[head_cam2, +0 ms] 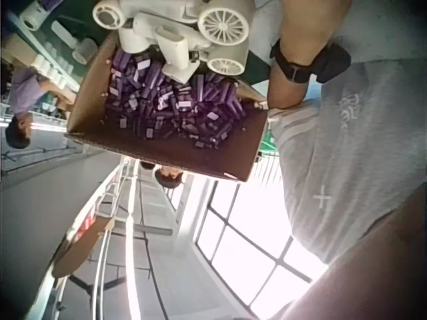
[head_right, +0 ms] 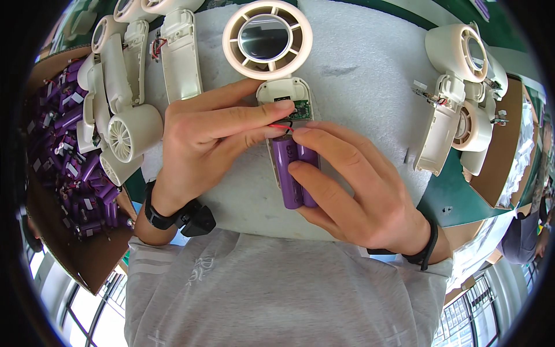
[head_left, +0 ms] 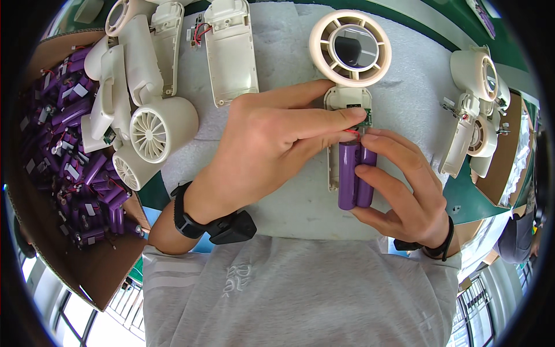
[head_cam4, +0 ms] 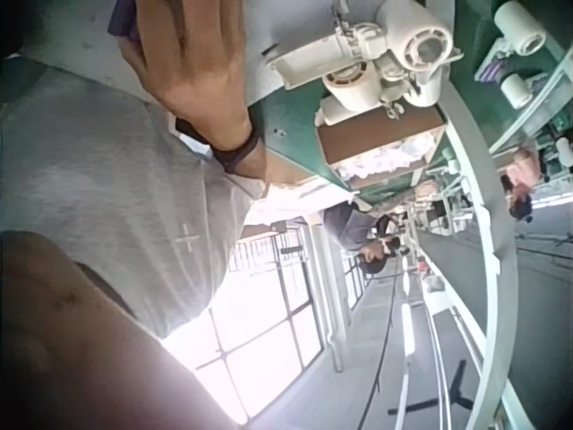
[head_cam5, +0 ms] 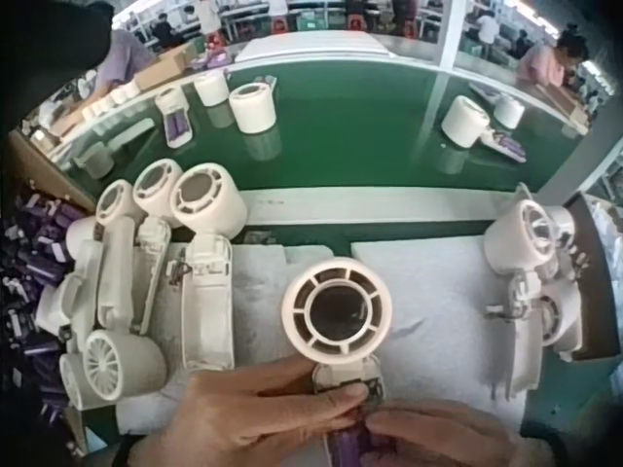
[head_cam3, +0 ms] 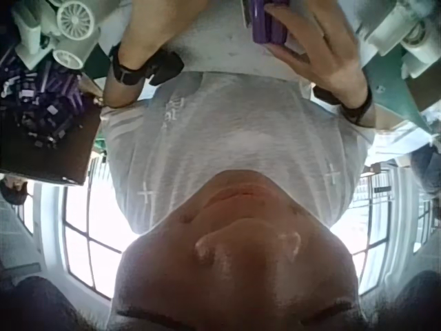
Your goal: The person assembles portable fans by retrieving battery packs from a box, connecting their wires to circuit boards inside the fan casings, and fitting the batteries into the housings before placing the fans onto a conveyor belt.
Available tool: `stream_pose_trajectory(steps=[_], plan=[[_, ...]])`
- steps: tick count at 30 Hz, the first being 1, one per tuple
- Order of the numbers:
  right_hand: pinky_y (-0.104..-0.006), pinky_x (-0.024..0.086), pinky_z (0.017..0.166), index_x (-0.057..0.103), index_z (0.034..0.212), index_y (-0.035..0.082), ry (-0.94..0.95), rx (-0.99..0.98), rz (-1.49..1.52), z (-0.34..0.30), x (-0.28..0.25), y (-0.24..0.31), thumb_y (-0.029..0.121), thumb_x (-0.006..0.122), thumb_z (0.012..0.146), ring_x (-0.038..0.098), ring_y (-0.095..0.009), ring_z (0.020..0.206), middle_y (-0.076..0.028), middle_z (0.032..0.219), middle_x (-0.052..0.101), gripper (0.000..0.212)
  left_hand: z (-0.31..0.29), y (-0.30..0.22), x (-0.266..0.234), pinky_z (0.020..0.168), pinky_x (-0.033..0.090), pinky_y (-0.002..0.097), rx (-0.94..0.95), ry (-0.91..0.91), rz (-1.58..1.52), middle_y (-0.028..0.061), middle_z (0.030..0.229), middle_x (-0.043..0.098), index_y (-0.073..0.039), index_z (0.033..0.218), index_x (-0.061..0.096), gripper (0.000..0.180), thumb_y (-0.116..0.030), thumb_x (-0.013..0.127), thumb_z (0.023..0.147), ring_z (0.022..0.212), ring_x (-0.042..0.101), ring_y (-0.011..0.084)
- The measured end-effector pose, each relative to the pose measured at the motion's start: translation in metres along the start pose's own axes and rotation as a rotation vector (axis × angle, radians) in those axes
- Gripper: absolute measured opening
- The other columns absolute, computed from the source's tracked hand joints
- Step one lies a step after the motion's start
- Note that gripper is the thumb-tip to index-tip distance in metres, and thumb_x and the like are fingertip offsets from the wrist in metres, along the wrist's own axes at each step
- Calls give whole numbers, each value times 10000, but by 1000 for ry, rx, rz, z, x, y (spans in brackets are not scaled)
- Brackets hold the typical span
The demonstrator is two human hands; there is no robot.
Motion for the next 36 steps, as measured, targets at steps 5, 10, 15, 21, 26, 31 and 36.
stream_pose_trajectory(steps=[5,10,15,21,26,31,36], plan=[[-457,541,817,634,967,-42,19,-1,-42,4,5,0,139,834,566,598,-427,1028,-261,1157,591,482,-2,5,-1,648,554,264,1,23,-33,203,1039,673,-36,1068,707,304,-14,736,767,826,708,228],[-457,537,825,634,985,-50,13,-3,-69,5,13,-3,170,835,571,589,-430,1037,-264,1174,586,510,-4,9,-2,655,555,261,-33,60,-55,192,1029,675,-35,1083,701,310,2,723,776,831,704,229],[-454,534,823,641,1009,-62,24,28,-126,4,21,-2,212,819,583,581,-435,1048,-270,1194,578,537,-5,14,-3,649,551,260,-41,48,-68,194,1036,675,-36,1077,704,301,8,717,779,819,703,228],[-455,534,817,652,1014,-66,44,59,-128,2,26,-5,217,813,593,576,-444,1049,-290,1218,566,532,-8,21,-4,623,547,263,-3,-17,-41,201,1042,673,-50,1056,717,299,3,729,762,792,700,227],[-460,536,814,659,1006,-65,94,51,-154,6,32,-8,197,816,606,577,-447,1042,-302,1220,564,504,-8,28,-5,610,548,266,-23,-24,-64,204,1048,671,-69,1040,727,313,-1,747,735,758,694,218],[-432,543,775,633,897,-35,21,77,-103,11,37,-18,128,823,597,595,-416,988,-293,1180,578,391,-10,39,-6,610,549,263,-49,-24,-60,205,1066,666,-81,1041,731,352,-22,778,697,736,687,209],[-392,539,737,586,873,13,-55,129,39,8,45,-28,28,802,585,591,-358,939,-258,1137,561,361,-10,46,-7,616,557,268,-61,15,-89,201,1095,660,-90,1058,728,456,-82,834,615,738,685,209]])
Point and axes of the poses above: each hand's wrist, its own z-axis towards the middle knuckle, its own x-axis out of the palm, y = z × x, the point moved 6 cm from there along z, towards the middle knuckle
